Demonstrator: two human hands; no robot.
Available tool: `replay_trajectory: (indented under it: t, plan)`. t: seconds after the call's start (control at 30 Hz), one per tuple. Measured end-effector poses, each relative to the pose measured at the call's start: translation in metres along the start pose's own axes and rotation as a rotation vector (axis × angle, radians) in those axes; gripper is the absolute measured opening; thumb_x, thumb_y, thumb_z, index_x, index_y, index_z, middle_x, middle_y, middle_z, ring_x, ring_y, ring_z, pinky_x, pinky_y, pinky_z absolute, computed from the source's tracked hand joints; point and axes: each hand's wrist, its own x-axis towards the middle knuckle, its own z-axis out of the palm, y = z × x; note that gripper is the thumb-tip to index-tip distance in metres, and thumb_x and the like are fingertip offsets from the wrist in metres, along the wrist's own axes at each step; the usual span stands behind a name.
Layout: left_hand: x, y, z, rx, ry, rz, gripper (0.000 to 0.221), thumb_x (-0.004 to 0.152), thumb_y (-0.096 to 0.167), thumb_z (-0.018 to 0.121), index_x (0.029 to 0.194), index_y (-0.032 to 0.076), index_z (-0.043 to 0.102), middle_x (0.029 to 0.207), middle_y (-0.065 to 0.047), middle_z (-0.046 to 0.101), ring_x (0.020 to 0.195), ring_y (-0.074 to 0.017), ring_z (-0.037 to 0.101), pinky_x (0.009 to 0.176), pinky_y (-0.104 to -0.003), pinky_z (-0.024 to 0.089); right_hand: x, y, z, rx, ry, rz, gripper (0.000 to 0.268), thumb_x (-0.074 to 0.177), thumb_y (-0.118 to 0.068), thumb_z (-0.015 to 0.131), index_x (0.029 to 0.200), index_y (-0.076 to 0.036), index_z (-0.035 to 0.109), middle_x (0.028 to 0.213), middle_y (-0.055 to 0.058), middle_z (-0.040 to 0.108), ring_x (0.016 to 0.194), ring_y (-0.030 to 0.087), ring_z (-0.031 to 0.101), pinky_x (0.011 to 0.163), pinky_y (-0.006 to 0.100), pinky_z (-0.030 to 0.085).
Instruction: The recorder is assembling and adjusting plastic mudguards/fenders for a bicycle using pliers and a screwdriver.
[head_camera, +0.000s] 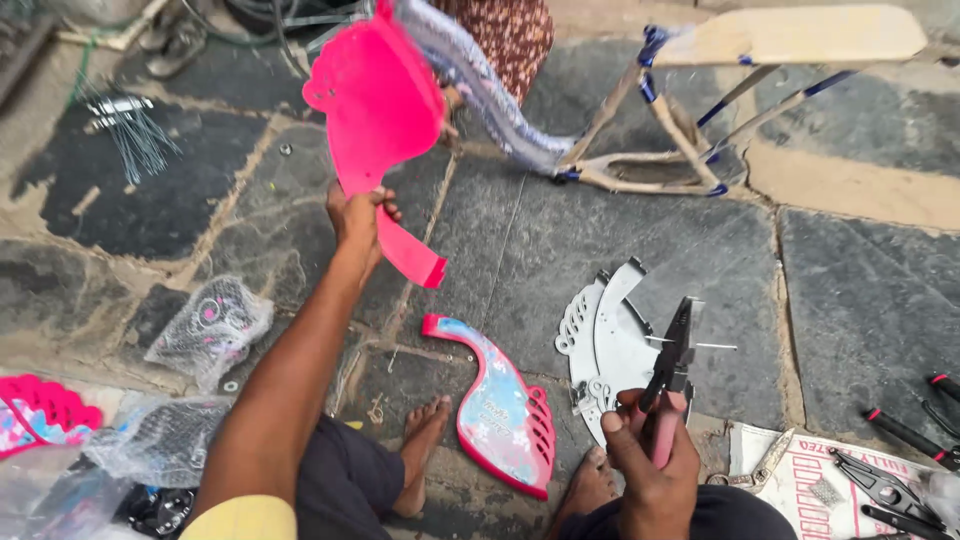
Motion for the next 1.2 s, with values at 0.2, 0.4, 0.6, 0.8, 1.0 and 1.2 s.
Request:
replay_trajectory:
  t: [0.2,0.4,0.6,0.8,1.0,1.2]
  plan:
    - [-0.141,0.091,0.04,-0.158,-0.411,-0.056,0.023,0.094,0.014,0.059,0.112,0.0,0.059,0.088,-0.015,0.069,0.064,-0.0229,0.064,0.061,-0.04,0.057,-0.029,-0.059,0.031,-0.666,0.179,-0.44,0.037,0.087,-0.007,0.081,0.121,0.0,0.069,0.069,0.013,0.054,0.062,0.02,0.05,0.059,0.031,0.043]
    - [-0.25,0.078,0.04,-0.26,-0.648,-0.259,0.051,0.103,0.05,0.047,0.128,0.007,0.06,0.106,-0.013,0.072,0.075,-0.0144,0.063,0.069,-0.033,0.054,-0.023,-0.075,0.056,-0.713,-0.008,-0.806,0.035,0.088,-0.01,0.075,0.117,0.002,0.059,0.082,0.012,0.066,0.069,0.016,0.065,0.063,0.029,0.051]
    - [-0.272,0.045,0.038,-0.143,-0.684,-0.16,0.051,0.107,0.047,0.047,0.118,0.002,0.068,0.107,-0.014,0.075,0.075,-0.013,0.064,0.067,-0.032,0.055,-0.016,-0.036,0.058,-0.749,-0.002,-0.692,0.031,0.088,-0.013,0.074,0.111,0.0,0.058,0.081,0.013,0.066,0.068,0.022,0.066,0.065,0.034,0.052]
    - [-0.266,0.019,0.037,-0.129,-0.695,-0.202,0.05,0.108,0.048,0.049,0.111,0.002,0.07,0.081,-0.008,0.067,0.071,-0.0138,0.065,0.065,-0.032,0.055,-0.012,-0.032,0.065,-0.881,0.029,-0.808,0.035,0.084,-0.015,0.078,0.107,0.002,0.057,0.078,0.013,0.061,0.066,0.026,0.061,0.062,0.038,0.05]
    - [-0.27,0.03,0.044,-0.187,-0.66,-0.287,0.044,0.105,0.047,0.05,0.101,0.006,0.066,0.075,-0.007,0.066,0.066,-0.0155,0.064,0.062,-0.032,0.053,-0.007,-0.027,0.066,-0.981,0.001,-0.825,0.037,0.071,-0.006,0.074,0.104,0.003,0.059,0.08,0.015,0.059,0.068,0.028,0.061,0.062,0.04,0.049]
    - [-0.267,0.03,0.041,-0.207,-0.71,-0.275,0.047,0.107,0.048,0.048,0.101,0.005,0.066,0.077,-0.008,0.066,0.067,-0.0157,0.064,0.063,-0.032,0.053,-0.004,-0.026,0.067,-0.934,-0.001,-0.79,0.037,0.072,-0.007,0.074,0.105,0.004,0.059,0.08,0.014,0.06,0.069,0.026,0.061,0.064,0.038,0.051]
